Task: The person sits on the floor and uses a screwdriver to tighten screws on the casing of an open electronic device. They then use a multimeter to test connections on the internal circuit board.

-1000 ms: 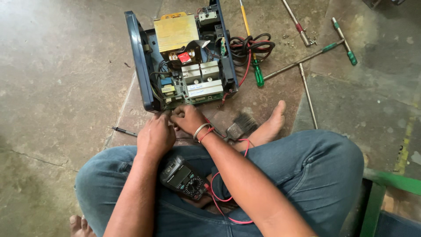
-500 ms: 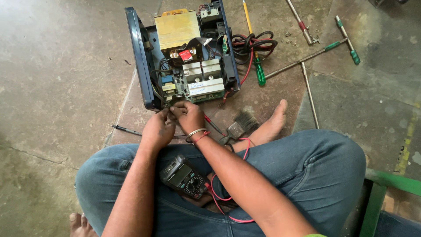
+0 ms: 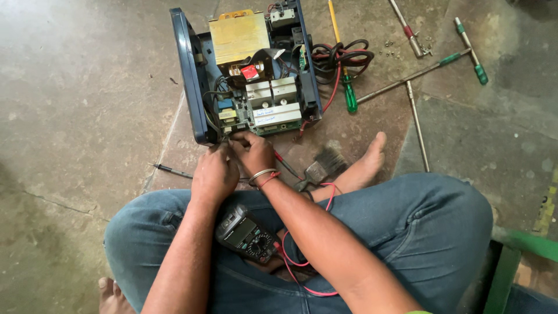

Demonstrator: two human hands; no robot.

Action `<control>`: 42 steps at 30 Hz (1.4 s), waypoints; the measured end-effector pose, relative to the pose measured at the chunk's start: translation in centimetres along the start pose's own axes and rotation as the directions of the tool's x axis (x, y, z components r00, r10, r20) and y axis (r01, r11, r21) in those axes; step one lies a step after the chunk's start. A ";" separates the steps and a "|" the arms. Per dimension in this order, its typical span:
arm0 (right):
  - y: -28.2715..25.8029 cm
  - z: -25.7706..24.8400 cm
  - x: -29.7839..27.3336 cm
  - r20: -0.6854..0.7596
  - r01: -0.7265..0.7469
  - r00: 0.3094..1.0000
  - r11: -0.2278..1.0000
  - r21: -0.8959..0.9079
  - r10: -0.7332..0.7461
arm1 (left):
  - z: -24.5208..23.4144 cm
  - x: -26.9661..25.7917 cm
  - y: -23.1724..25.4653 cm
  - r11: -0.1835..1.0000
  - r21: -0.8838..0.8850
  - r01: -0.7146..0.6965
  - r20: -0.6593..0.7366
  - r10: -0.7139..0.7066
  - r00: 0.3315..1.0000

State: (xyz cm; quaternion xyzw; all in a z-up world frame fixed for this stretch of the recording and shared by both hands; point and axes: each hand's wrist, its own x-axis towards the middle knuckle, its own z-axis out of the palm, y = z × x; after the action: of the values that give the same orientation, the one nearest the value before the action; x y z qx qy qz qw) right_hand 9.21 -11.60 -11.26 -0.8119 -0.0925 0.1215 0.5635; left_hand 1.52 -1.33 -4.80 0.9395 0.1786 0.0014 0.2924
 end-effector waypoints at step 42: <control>0.3 -0.7 1.2 0.009 0.283 0.958 0.946 -0.156 -0.286 | 0.8 0.7 -0.1 0.999 0.033 0.021 0.162 -0.026 0.986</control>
State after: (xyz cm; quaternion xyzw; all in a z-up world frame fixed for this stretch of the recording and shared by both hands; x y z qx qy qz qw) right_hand 10.62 -11.98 -11.39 -0.8324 -0.2140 0.0259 0.5105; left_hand 2.24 -1.48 -5.57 0.9387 0.1652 -0.0812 0.2914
